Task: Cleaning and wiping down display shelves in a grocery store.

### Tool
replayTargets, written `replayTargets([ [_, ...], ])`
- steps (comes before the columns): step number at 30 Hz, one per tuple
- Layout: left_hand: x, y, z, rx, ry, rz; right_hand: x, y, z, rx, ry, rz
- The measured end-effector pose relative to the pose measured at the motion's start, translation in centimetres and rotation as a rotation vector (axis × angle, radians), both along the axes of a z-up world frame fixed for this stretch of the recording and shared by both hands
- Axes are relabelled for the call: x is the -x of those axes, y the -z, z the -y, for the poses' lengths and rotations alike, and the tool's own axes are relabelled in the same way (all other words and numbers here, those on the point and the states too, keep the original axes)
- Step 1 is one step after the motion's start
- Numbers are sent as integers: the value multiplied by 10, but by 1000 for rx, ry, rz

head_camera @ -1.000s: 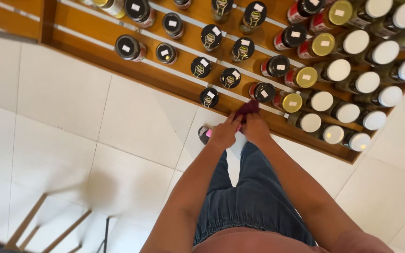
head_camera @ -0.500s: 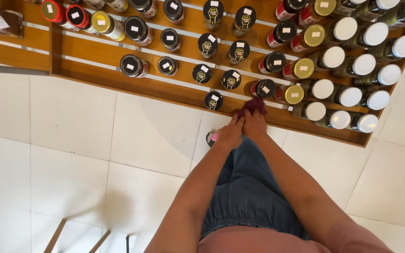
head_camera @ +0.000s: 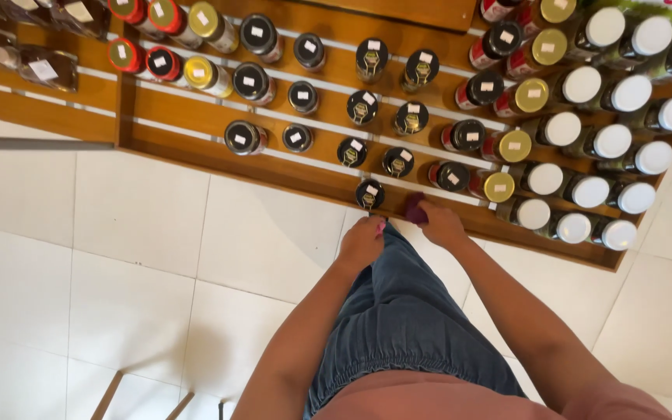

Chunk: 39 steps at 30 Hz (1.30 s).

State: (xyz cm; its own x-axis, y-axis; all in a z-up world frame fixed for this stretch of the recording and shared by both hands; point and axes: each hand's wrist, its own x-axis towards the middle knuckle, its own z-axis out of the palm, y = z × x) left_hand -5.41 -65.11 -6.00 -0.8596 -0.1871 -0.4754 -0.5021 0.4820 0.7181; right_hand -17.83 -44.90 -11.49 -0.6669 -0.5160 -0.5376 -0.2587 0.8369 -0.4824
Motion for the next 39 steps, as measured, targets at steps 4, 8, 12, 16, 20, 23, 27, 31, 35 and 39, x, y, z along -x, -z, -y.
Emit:
replayTargets([
  [4, 5, -8, 33, 157, -38, 171, 3, -34, 21, -141, 8, 103],
  [8, 10, 7, 69, 206, -174, 341, -9, -68, 53, -170, -228, 275],
  [12, 9, 14, 91, 200, -356, 272, -29, -92, 88, 286, -340, 359],
  [16, 16, 1, 124, 207, -484, 441, -47, -108, 149, 308, -250, 287],
  [20, 9, 2, 153, 295, -579, 381, -58, -92, 208, 369, -205, -19],
  [23, 6, 25, 169, 271, -532, 236, -65, -28, 229, 307, -213, -191],
  [27, 4, 64, 180, 132, -406, 7, -79, 71, 229, 37, -254, -327],
  [31, 4, 79, 183, 57, -244, -69, -77, 51, 252, 37, 206, 17],
  [35, 7, 68, 202, 68, -152, 122, -92, 81, 277, 59, 102, -118],
  [39, -8, 77, 240, 184, -134, 278, -90, 56, 327, 61, 9, -66],
])
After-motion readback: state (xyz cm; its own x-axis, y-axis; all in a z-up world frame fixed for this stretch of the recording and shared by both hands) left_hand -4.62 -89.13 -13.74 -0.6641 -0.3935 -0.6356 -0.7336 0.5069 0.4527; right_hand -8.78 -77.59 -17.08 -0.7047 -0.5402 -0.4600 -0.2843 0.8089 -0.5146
